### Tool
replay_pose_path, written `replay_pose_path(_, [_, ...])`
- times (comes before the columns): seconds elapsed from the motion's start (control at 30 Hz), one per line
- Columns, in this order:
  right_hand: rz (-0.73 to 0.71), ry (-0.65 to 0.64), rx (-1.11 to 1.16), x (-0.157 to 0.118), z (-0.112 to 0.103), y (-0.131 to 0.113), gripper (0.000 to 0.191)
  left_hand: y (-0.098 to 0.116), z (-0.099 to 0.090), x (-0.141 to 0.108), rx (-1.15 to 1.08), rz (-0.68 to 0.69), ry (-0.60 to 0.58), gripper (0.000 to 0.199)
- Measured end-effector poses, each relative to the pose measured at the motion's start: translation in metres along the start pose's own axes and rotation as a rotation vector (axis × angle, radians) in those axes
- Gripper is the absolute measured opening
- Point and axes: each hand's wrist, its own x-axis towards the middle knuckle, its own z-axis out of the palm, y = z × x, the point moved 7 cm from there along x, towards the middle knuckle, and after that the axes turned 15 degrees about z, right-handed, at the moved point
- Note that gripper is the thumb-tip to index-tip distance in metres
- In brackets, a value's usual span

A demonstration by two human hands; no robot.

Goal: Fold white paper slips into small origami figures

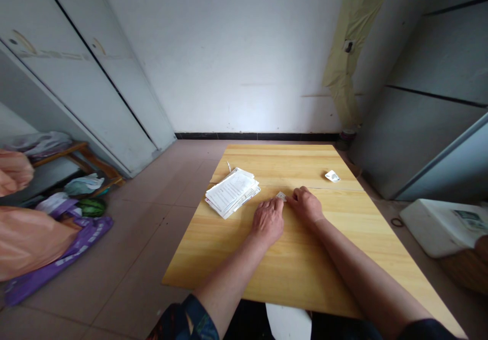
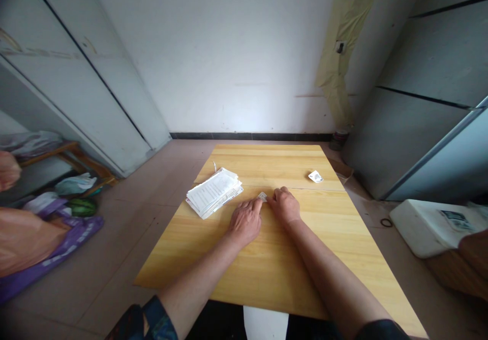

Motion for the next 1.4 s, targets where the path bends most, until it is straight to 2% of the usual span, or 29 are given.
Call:
replay_pose_path(0.17, [-0.008,0.04,-0.11,-0.003,0.004,-0.008,0.024,0.002,0.002,0.0,0.003,0.004,0.017,0.037])
replay_pose_path(0.5, [0.017,-0.023,-0.138,-0.002,0.0,0.0,0.023,-0.003,0.003,0.001,-0.038,0.01,-0.051,0.037])
replay_pose_path(0.73, [0.033,-0.004,-0.094,-0.002,0.001,-0.004,0.035,-0.002,0.003,0.0,-0.045,-0.001,-0.015,0.036])
replay_pose_path(1.0, [0.037,-0.003,-0.081,-0.004,-0.004,-0.002,0.021,-0.002,0.002,-0.003,-0.065,-0.005,0.013,0.038])
replay_pose_path(1.23, [-0.134,0.026,-0.038,-0.011,-0.003,-0.009,0.02,-0.004,0.005,-0.005,-0.08,-0.025,0.031,0.04])
replay_pose_path(1.4, [-0.188,0.037,0.013,-0.014,-0.001,-0.015,0.015,-0.006,0.005,-0.006,-0.099,-0.044,0.046,0.046])
